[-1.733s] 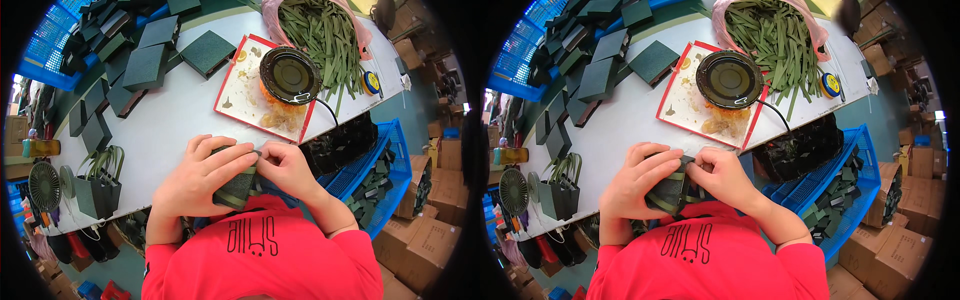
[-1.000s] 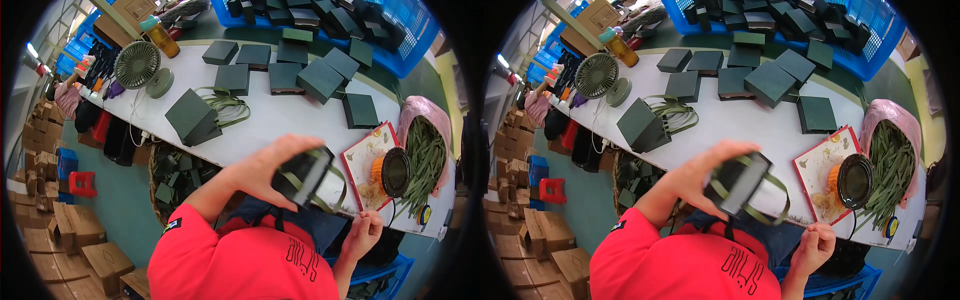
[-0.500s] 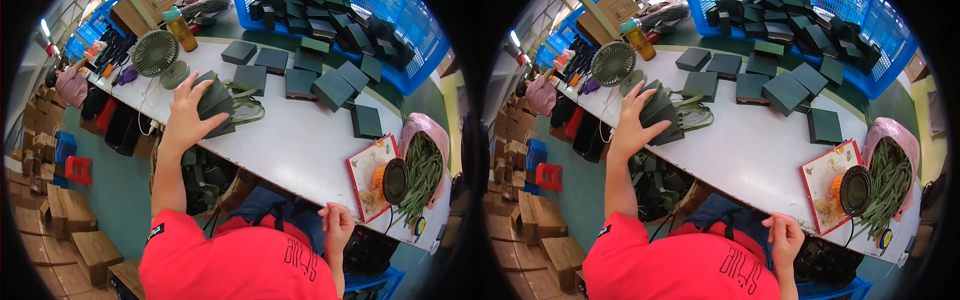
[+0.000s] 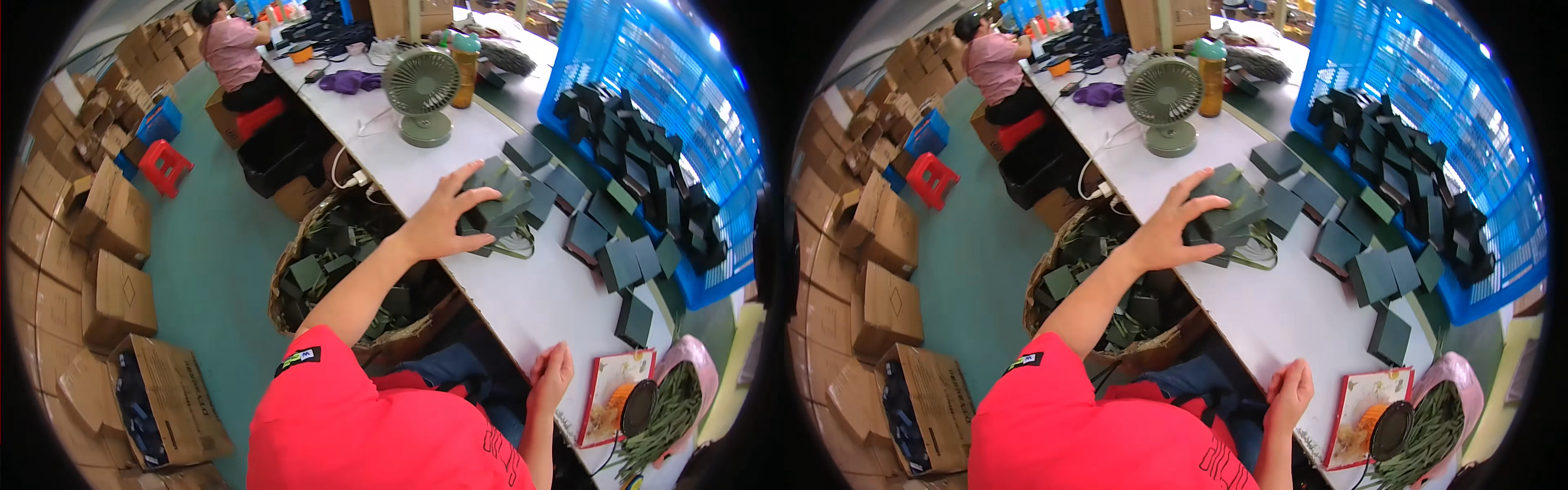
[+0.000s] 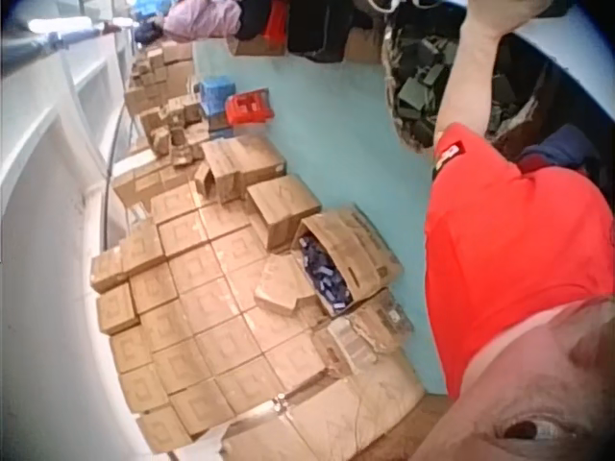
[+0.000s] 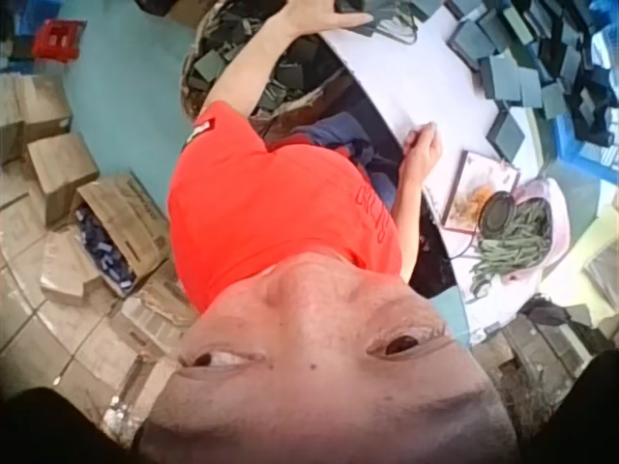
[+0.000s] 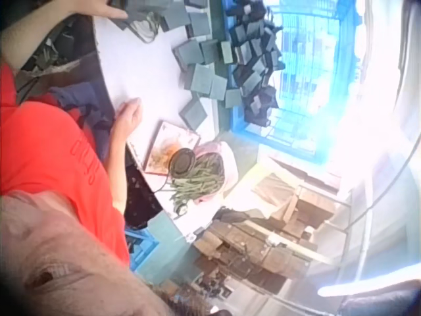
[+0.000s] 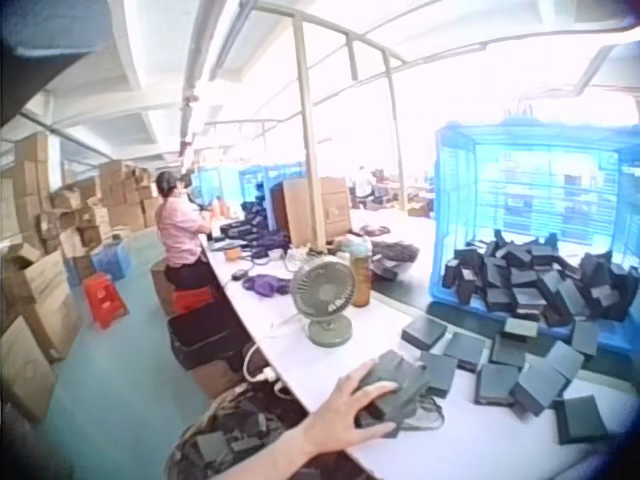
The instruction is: The person assembles small green boxes by attaching green ribbons to their sides. They pick up a box, wrap a ribbon around it, and secure it in place, repeating this process for multiple boxes. The finished boxes are placed into a basket.
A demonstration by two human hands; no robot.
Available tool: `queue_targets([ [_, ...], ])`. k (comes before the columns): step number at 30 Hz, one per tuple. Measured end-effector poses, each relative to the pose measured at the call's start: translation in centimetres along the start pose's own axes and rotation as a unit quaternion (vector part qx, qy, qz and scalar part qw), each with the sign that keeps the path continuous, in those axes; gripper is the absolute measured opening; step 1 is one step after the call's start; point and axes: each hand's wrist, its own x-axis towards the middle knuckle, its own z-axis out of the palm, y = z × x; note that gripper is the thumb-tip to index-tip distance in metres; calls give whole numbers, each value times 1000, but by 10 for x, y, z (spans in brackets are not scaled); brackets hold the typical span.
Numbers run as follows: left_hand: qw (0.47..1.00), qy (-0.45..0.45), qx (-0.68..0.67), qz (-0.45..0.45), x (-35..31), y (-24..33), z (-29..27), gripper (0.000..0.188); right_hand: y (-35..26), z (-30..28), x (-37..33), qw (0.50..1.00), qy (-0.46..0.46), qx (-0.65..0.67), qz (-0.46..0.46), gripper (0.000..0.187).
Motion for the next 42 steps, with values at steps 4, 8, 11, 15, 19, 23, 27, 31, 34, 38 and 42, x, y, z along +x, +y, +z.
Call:
queue_targets([
  [4, 999, 47, 24, 15, -4, -5, 10, 66, 11, 36, 41, 990, -110, -83, -35, 20],
  [8, 997, 67, 21, 14, -5, -5, 15, 65, 3, 79, 75, 978, -163, -122, -41, 50],
  [11, 998, 65, 17, 20, -1, -7, 15, 64, 1, 100, 101, 977, -181, -108, -21, 53],
  [15, 997, 67, 22, 38, -5, -16, 15, 65, 14, 125, 125, 965, -257, -3, 41, 44],
  [19, 999, 44, 18, 14, -18, -4, -9, 64, 21, 145, 114, 963, -268, -22, 6, 34],
  [23, 998, 39, 35, -18, -59, 9, -47, 66, 28, 170, 57, 965, -261, 1, 22, 39],
  [27, 991, 79, 86, -64, -108, 24, -84, 67, 46, 193, 14, 939, -340, 38, 39, 42],
  [31, 975, 109, 120, -151, -171, 25, -90, 67, 77, 213, -8, 903, -403, 70, 129, 42],
  [34, 964, 134, 123, -192, -199, 15, -90, 66, 99, 229, -6, 888, -433, 36, 150, 44],
  [38, 950, 144, 137, -240, -216, -25, -86, 68, 121, 256, 22, 887, -453, -64, 54, 54],
  [42, 892, 31, 69, -445, -268, -111, -48, 82, 150, 227, 47, 907, -359, -201, -91, 43],
])
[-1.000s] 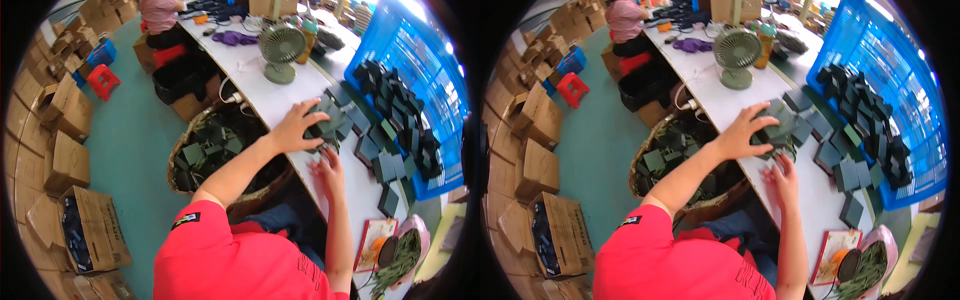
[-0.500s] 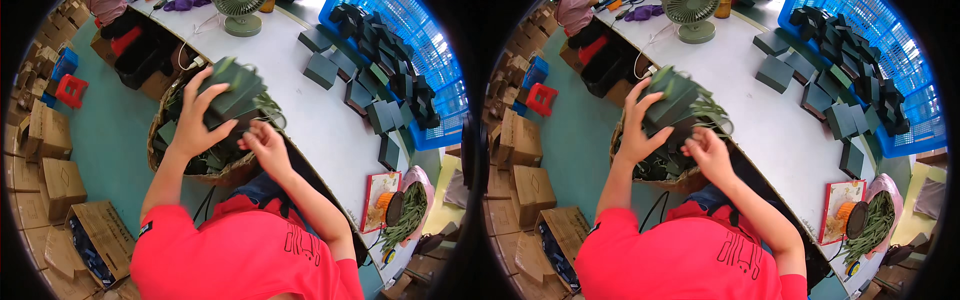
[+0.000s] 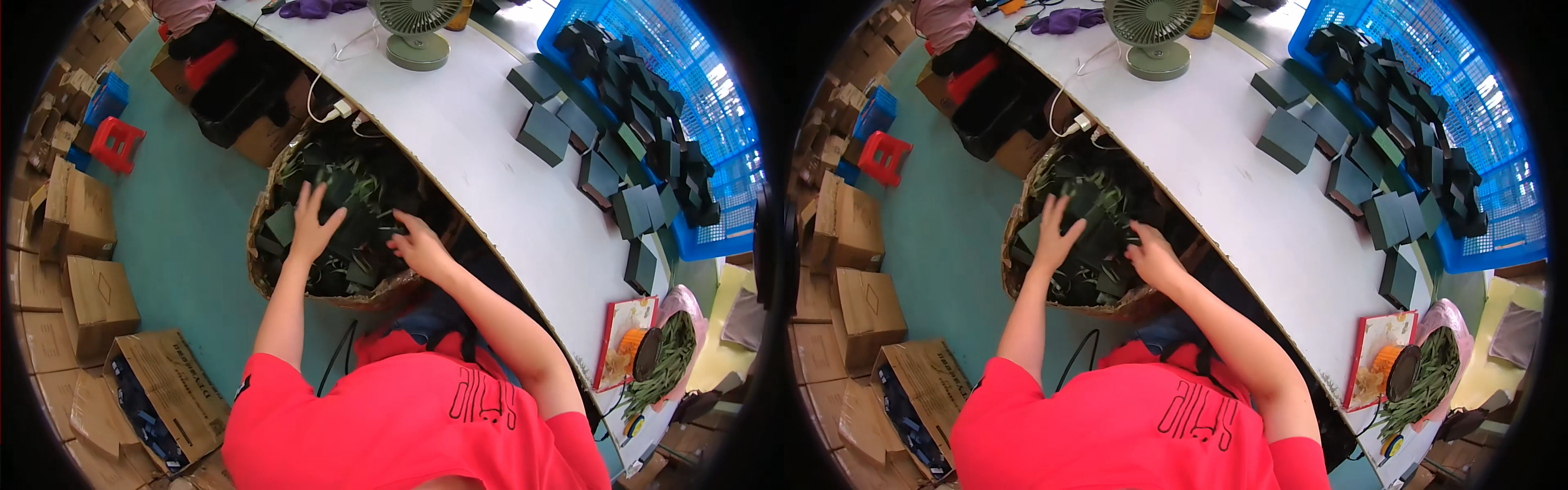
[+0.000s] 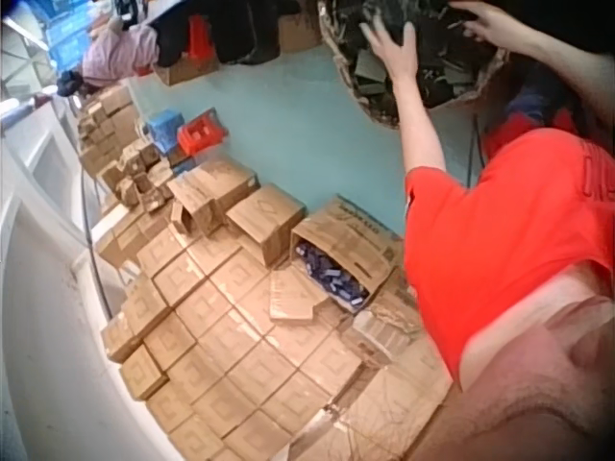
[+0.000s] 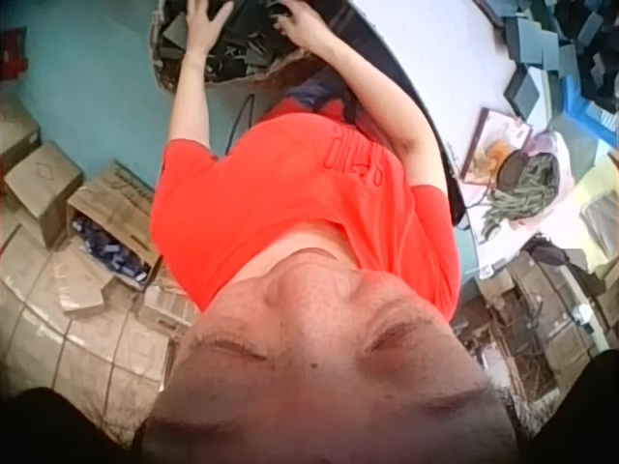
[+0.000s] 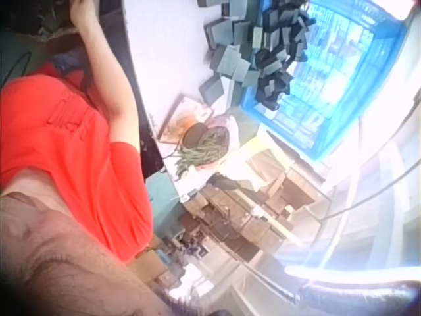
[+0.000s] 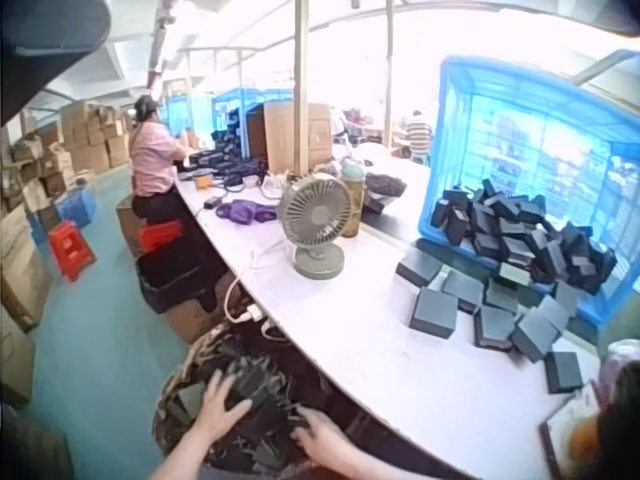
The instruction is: The person assembles small green boxes by attaching green ribbons to their sides. They pick up a box, wrap a ribbon around it, and secure it in place, repeating this process for multiple boxes. The finished boxes are placed into a basket.
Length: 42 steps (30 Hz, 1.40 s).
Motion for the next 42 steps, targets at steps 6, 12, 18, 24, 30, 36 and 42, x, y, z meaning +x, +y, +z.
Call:
queue_targets([
  [6, 999, -22, 12, -32, 21, -71, 51, 101, -48, -61, -80, 983, -74, 14, 166, 22],
  [12, 994, 46, 56, -79, 51, -65, 99, 118, -43, -80, -135, 980, 17, 53, 191, 17],
  [18, 985, -13, 35, -169, 78, -1, 128, 114, -34, -81, -148, 972, 61, 105, 201, 17],
  [24, 979, -86, 59, -173, 126, 7, 146, 114, -36, -81, -155, 971, 69, 99, 204, 19],
  [30, 976, -96, 108, -166, 164, -1, 187, 114, -41, -89, -166, 956, 109, 125, 241, 20],
  [36, 998, -36, 46, 39, 226, -114, 189, 99, -53, -84, -151, 961, 71, 131, 234, 18],
  [42, 994, 72, -31, -82, 143, -18, 155, 42, -72, -94, -154, 968, 115, 98, 202, 13],
])
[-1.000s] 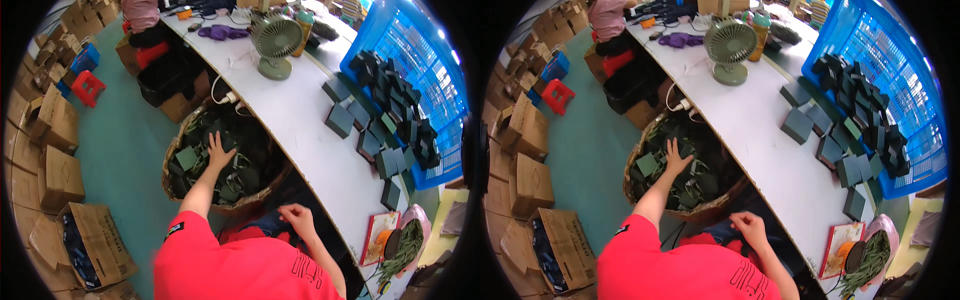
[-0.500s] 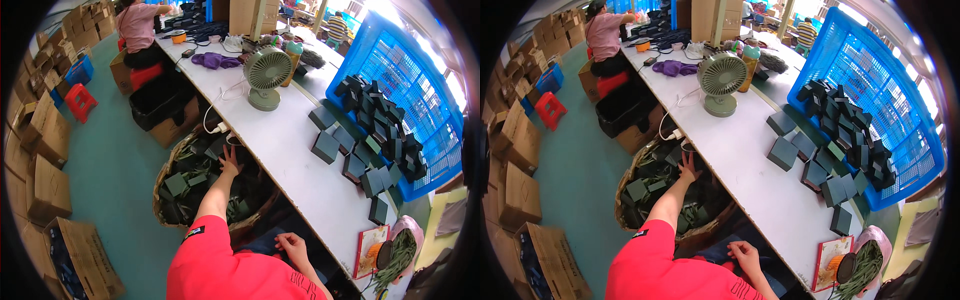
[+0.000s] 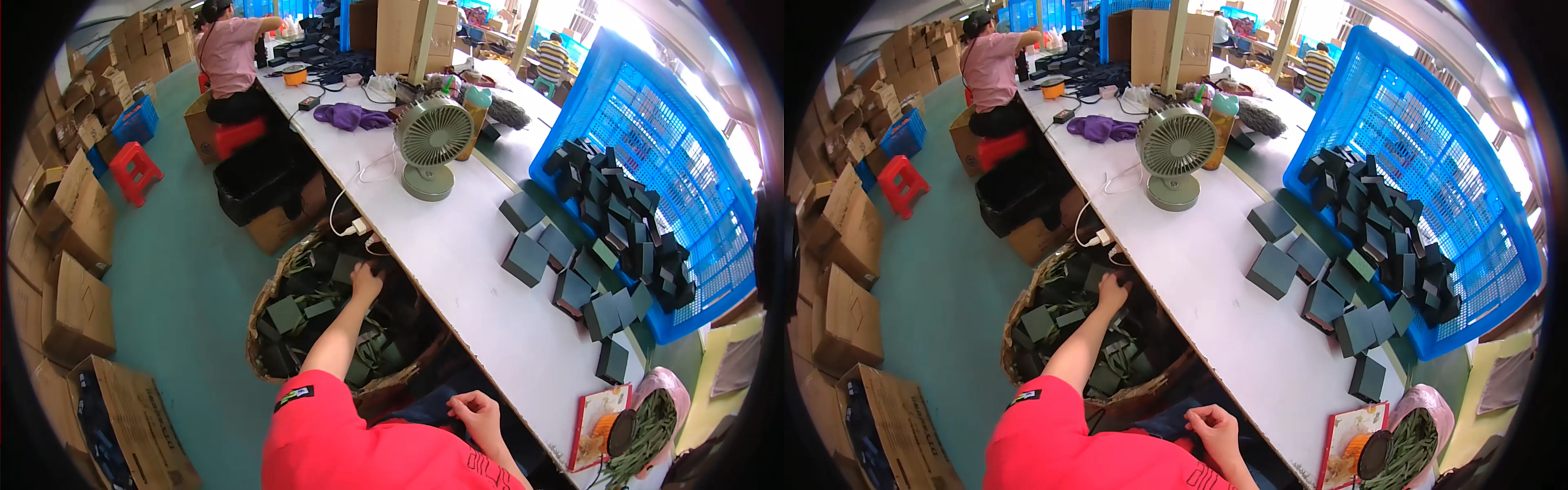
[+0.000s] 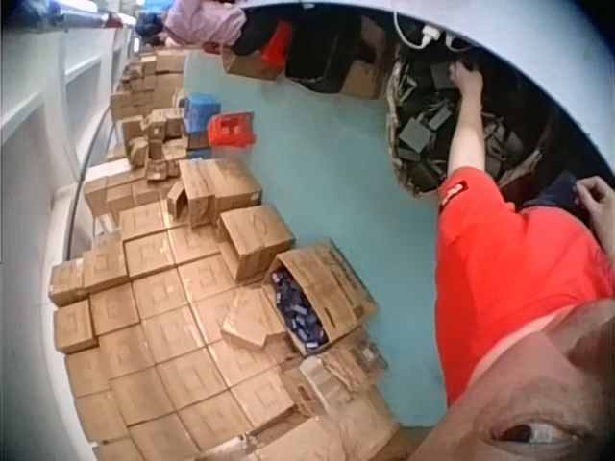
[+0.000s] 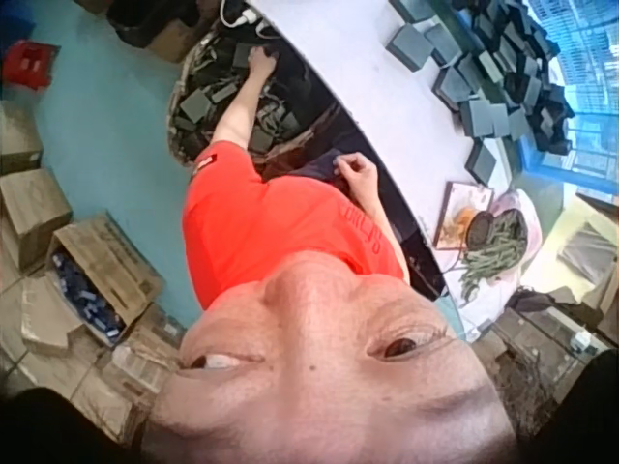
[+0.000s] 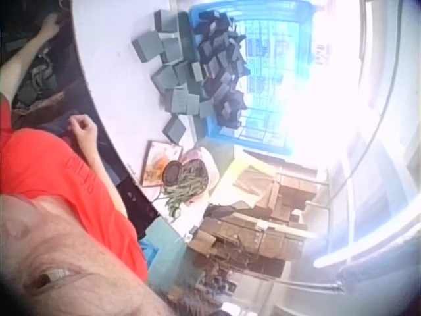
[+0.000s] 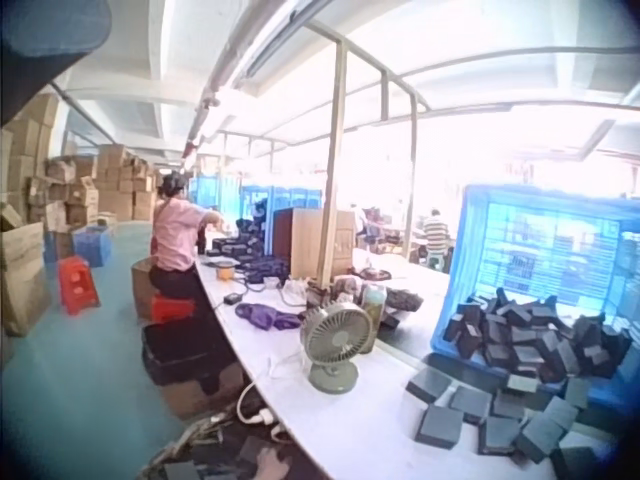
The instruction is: The person assembles small green boxes by attaching green ribbons to their sides. They pick up a box, wrap a ribbon around it, and secure it in place, repeating this process for multiple boxes. The finished boxes are placed into a basket.
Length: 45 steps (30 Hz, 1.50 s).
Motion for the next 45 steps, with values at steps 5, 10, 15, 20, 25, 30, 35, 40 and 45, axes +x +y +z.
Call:
queue_targets([
  [5, 963, 170, -185, 102, -108, 65, -83, 8, -9, -12, -15, 997, -6, 57, -50, 11],
  [10, 923, 33, -239, 300, -180, 185, -130, 7, -12, -23, -35, 983, -11, 150, -101, 18],
  [15, 782, -281, -306, 465, -262, 269, -121, 15, -28, -28, -64, 964, 46, 217, -147, 16],
  [20, 705, -439, -337, 442, -295, 291, -113, 17, -16, -50, -83, 936, 59, 306, -162, 9],
  [25, 641, -505, -324, 478, -297, 311, -109, 17, -14, -64, -106, 909, 66, 386, -146, 12],
  [30, 657, -527, -261, 471, -295, 317, -109, 16, -12, -70, -115, 952, 64, 279, -107, 9],
  [35, 624, -565, -246, 481, -286, 325, -97, 17, -10, -79, -115, 942, 23, 322, -95, 8],
  [40, 610, -581, -212, 495, -281, 328, -90, 16, -2, -86, -112, 945, 19, 319, -69, 10],
  [45, 612, -581, -206, 495, -279, 338, -81, 10, -3, -91, -109, 947, 41, 311, -66, 11],
])
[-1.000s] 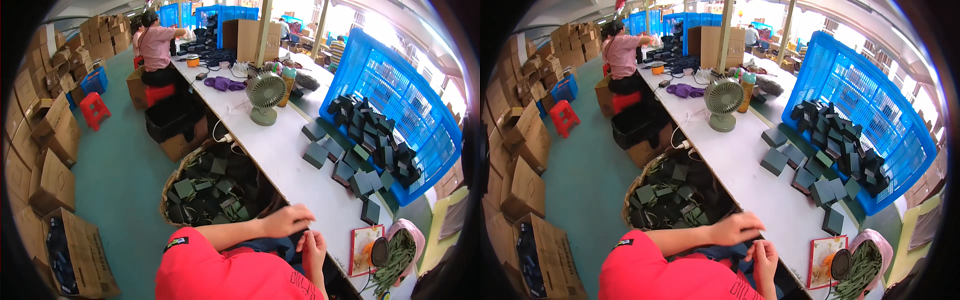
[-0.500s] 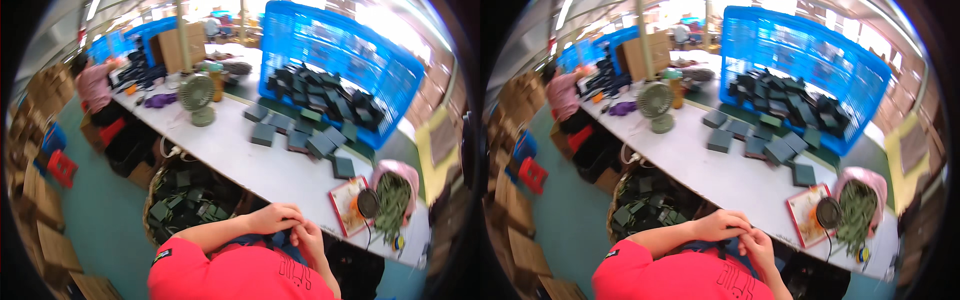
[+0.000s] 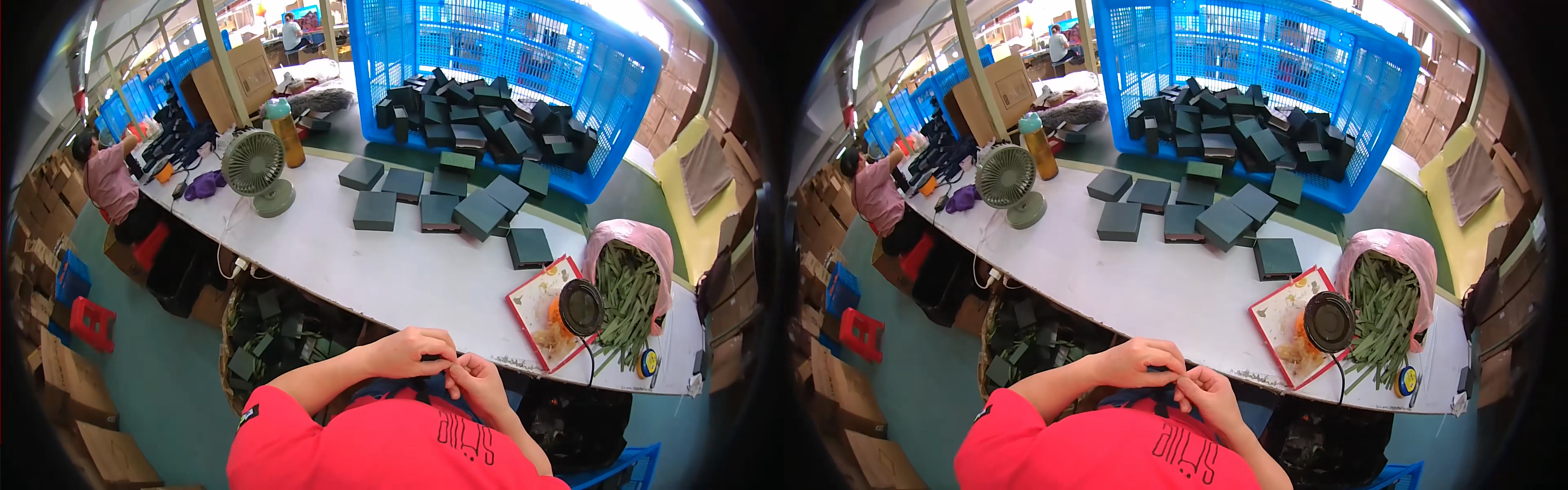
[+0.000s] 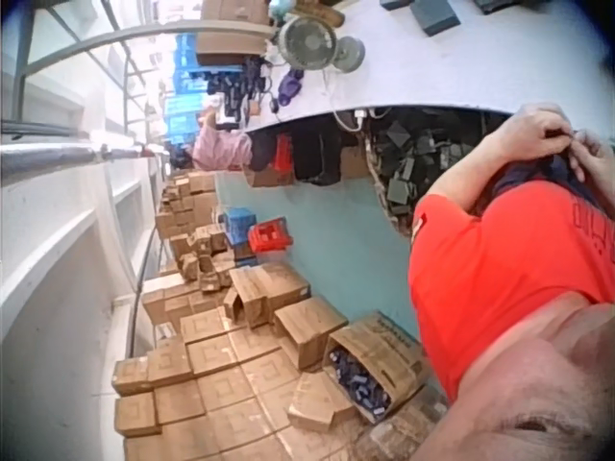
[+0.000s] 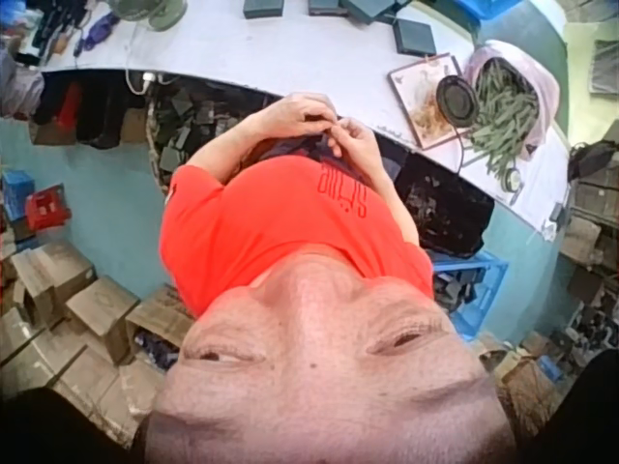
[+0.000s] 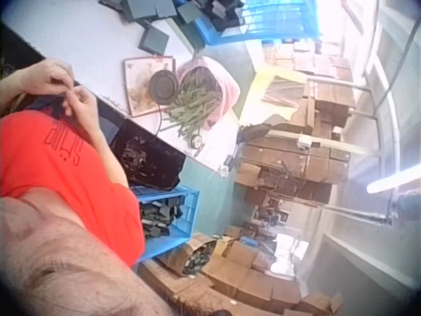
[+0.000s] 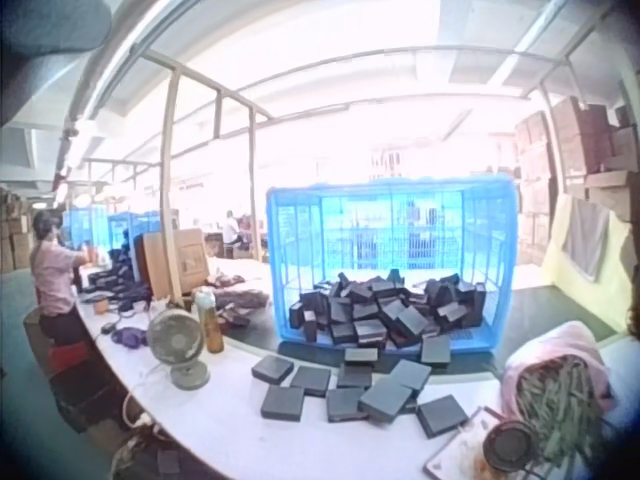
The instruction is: The person assembles small green boxes by attaching green ribbons to their sides. They pick up a box, wrap a ribbon around it, and secure it in place, repeating this process for multiple boxes. The finished boxes are placed into a basket.
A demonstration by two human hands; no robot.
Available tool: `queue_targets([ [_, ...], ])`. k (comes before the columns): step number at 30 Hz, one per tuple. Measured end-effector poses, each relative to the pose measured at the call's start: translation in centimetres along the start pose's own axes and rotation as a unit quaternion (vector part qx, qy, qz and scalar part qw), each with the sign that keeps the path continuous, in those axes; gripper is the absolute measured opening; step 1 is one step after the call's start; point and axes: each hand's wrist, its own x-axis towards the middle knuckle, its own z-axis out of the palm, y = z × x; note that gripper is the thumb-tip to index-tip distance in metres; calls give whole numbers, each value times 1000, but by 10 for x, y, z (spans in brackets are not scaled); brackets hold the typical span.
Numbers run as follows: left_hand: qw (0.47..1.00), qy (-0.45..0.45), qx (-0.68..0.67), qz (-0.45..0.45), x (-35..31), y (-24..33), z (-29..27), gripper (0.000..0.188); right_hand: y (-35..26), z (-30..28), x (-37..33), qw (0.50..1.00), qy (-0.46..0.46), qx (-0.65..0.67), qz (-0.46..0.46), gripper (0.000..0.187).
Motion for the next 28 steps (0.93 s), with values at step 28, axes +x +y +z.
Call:
queue_targets([
  [28, 894, 126, 358, -237, -37, -141, -172, 12, -14, -30, 101, 874, 118, -445, -153, 6],
])
